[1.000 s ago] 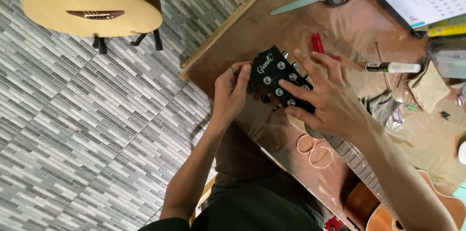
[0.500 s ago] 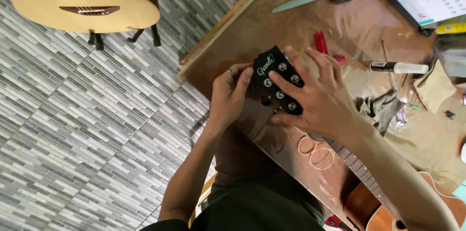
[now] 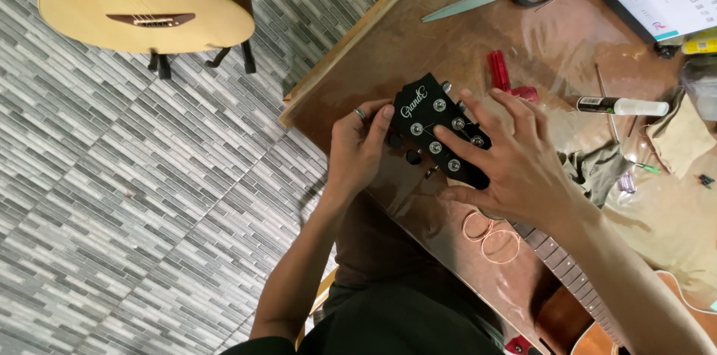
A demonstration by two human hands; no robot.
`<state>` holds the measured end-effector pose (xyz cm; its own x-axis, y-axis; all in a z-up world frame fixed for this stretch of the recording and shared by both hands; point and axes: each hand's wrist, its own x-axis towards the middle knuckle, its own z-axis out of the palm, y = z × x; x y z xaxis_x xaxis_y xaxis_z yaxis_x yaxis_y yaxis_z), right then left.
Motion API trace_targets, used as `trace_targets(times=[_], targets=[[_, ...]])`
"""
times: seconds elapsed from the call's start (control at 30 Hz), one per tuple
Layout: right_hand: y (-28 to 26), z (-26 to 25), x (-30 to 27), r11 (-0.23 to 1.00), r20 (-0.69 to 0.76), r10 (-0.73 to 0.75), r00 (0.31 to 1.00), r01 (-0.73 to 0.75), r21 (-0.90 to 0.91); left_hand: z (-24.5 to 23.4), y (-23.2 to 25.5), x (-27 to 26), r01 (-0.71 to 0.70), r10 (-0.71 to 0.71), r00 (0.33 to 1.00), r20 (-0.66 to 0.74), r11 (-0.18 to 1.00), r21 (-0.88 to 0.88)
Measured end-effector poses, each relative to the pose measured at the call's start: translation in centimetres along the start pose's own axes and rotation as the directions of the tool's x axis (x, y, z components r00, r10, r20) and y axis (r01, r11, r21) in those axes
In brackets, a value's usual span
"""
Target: The person uses a red tuning peg winder to adjust the tuning pegs on the headstock of an acoustic guitar. They then use a cloth to wipe the headstock and continue adjusting the pegs by hand.
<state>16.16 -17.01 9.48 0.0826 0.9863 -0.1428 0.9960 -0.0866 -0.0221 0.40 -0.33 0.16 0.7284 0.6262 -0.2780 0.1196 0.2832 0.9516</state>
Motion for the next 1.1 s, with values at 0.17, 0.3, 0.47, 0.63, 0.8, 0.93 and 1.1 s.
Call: trace_targets(times=[0.17, 0.3, 0.47, 0.63, 0.8, 0.93, 1.1], targets=[[0.1, 0.6, -0.2, 0.996, -0.01, 0.012, 1.0, -0.011, 0.089, -0.3, 1.4, -0.1, 0.154, -0.139, 0.985, 0.1, 0.976, -0.157], [-0.1, 0.9, -0.3, 0.996, -0.042, 0.027, 0.999, -0.023, 0.089, 0.4, 2.3, -0.1, 0.235, -0.23, 0.971, 0.062, 0.967, -0.095], [-0.6, 0.6, -0.3, 0.998, -0.069, 0.04, 0.997, -0.036, 0.06, 2.5, 2.2, -0.4, 0.235, -0.235, 0.96, -0.149, 0.972, -0.015], [-0.8, 0.0, -0.2, 0.998, -0.073, 0.065, 0.995, -0.064, 0.013, 1.3, 1.8, -0.3, 0.234, -0.24, 0.967, -0.084, 0.969, -0.075], [-0.7, 0.3, -0.3, 0.998, -0.071, 0.069, 0.995, -0.069, 0.006, 0.8, 1.6, -1.1, 0.193, -0.186, 0.98, 0.065, 0.973, -0.125], [-0.9, 0.2, -0.3, 0.998, -0.088, 0.064, 0.994, -0.066, -0.01, 2.3, 1.2, -1.5, 0.146, -0.153, 0.987, -0.05, 0.983, -0.113], [-1.0, 0.2, -0.3, 0.997, -0.107, 0.053, 0.993, -0.058, -0.042, 4.4, 0.1, -1.7, 0.023, -0.002, 0.956, -0.292, 0.997, 0.07]])
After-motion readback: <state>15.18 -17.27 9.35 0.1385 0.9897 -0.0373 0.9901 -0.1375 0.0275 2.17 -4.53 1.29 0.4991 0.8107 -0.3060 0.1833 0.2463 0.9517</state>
